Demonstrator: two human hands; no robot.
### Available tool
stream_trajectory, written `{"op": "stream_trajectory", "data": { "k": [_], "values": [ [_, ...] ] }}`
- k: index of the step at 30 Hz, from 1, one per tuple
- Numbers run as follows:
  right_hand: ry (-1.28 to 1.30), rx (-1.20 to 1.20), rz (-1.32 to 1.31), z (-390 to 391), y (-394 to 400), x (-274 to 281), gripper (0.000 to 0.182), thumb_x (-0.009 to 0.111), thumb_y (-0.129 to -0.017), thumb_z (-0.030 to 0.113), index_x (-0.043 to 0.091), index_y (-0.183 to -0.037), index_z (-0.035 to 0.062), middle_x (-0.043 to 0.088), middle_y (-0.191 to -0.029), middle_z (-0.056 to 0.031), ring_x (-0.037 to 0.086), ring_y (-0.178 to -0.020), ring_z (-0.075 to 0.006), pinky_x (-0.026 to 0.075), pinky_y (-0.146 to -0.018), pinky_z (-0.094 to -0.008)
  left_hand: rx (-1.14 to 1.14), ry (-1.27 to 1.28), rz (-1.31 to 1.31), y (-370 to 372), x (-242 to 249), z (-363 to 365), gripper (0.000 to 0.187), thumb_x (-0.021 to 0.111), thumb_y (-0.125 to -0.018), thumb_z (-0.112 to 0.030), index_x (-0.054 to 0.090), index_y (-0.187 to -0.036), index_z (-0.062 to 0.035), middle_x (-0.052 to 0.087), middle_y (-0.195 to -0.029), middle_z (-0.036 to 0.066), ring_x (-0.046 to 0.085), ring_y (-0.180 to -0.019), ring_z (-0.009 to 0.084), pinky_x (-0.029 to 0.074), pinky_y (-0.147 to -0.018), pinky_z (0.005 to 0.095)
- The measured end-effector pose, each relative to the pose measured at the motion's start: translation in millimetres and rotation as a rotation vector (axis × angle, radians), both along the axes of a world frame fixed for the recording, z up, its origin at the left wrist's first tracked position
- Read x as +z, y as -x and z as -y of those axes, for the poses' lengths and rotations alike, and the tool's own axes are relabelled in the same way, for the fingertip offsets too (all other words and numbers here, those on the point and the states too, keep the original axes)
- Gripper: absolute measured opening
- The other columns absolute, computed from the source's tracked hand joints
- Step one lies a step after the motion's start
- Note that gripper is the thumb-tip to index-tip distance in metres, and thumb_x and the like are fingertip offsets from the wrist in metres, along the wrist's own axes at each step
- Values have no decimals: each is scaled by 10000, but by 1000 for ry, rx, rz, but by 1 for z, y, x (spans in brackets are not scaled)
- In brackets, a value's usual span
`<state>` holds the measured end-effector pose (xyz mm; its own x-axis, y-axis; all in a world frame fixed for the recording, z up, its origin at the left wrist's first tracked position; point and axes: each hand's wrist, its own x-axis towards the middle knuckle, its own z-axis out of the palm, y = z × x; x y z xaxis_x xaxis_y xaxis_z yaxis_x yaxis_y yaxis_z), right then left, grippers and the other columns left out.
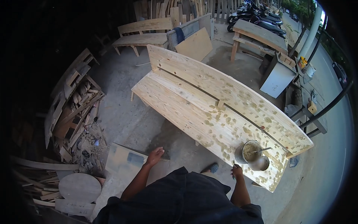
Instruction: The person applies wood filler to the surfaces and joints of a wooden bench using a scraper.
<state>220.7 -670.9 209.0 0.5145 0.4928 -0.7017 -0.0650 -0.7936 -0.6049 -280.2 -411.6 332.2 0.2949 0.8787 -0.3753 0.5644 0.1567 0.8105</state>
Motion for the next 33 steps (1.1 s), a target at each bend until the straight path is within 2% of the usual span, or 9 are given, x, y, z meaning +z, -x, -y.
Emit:
{"op": "stream_trajectory", "data": {
  "k": [5, 7, 8, 11, 13, 14, 16, 22, 33],
  "values": [
    [-18, 39, -38, 5, 37, 5, 420, 474, -961, 199, 509, -1359, 69, 685, -845, -167, 635, -517, -234, 512, -441, -357, 86, -40, -19, 52, -15, 25, 519, 571, -949, -368, 536, -1327, -14, 587, -1308, 204, 575, -1204, 323, 416, -1033, 365],
    [32, 75, -19, 17, 48, 2, 414, 476, -957, 192, 516, -1346, 57, 687, -852, -169, 636, -522, -237, 523, -452, -361, 94, -155, -195, 70, -14, 37, 517, 594, -923, -366, 558, -1303, -18, 600, -1281, 208, 561, -1204, 351, 414, -1039, 387],
    [41, 74, -20, 25, 54, 2, 414, 476, -957, 192, 516, -1346, 57, 687, -852, -169, 636, -522, -237, 523, -452, -361, 92, -146, -196, 80, -20, 43, 517, 594, -923, -366, 558, -1303, -18, 600, -1281, 208, 561, -1204, 351, 414, -1039, 387],
    [80, 24, -16, 50, 68, 2, 408, 484, -953, 186, 524, -1335, 50, 688, -857, -171, 637, -526, -244, 535, -464, -371, 91, -238, -291, 108, -48, 60, 556, 610, -886, -357, 531, -1331, -32, 544, -1350, 197, 483, -1277, 357, 385, -1064, 441],
    [105, 0, 0, 68, 72, -1, 394, 485, -951, 183, 538, -1318, 48, 688, -861, -168, 639, -526, -250, 539, -471, -380, 149, -287, -485, 118, -60, 73, 613, 618, -853, -344, 483, -1373, -50, 440, -1447, 169, 386, -1350, 348, 344, -1089, 483],
    [113, -12, 2, 76, 74, 3, 394, 485, -951, 183, 538, -1318, 48, 688, -861, -168, 639, -526, -250, 539, -471, -380, 136, -281, -481, 120, -62, 78, 613, 618, -853, -344, 483, -1373, -50, 440, -1447, 169, 386, -1350, 348, 344, -1089, 483],
    [159, 1, -22, 89, 76, 12, 390, 478, -973, 207, 514, -1319, 31, 671, -876, -176, 622, -544, -261, 520, -480, -377, 101, -317, -550, 124, -66, 88, 663, 621, -833, -343, 440, -1410, -70, 317, -1522, 145, 276, -1410, 360, 277, -1118, 530],
    [127, -87, -10, 113, 81, 14, 381, 479, -968, 197, 524, -1310, 35, 670, -871, -175, 620, -545, -260, 523, -488, -384, 96, -335, -633, 114, -78, 94, 721, 626, -823, -353, 389, -1448, -84, 232, -1560, 150, 180, -1449, 389, 185, -1142, 580],
    [96, -153, -4, 132, 107, 14, 386, 488, -967, 192, 526, -1299, 0, 669, -857, -171, 627, -574, -250, 537, -507, -377, -11, -298, -673, 118, -69, 93, 779, 630, -819, -357, 327, -1487, -93, 143, -1600, 149, 85, -1479, 389, 127, -1166, 577]
  ]
}}
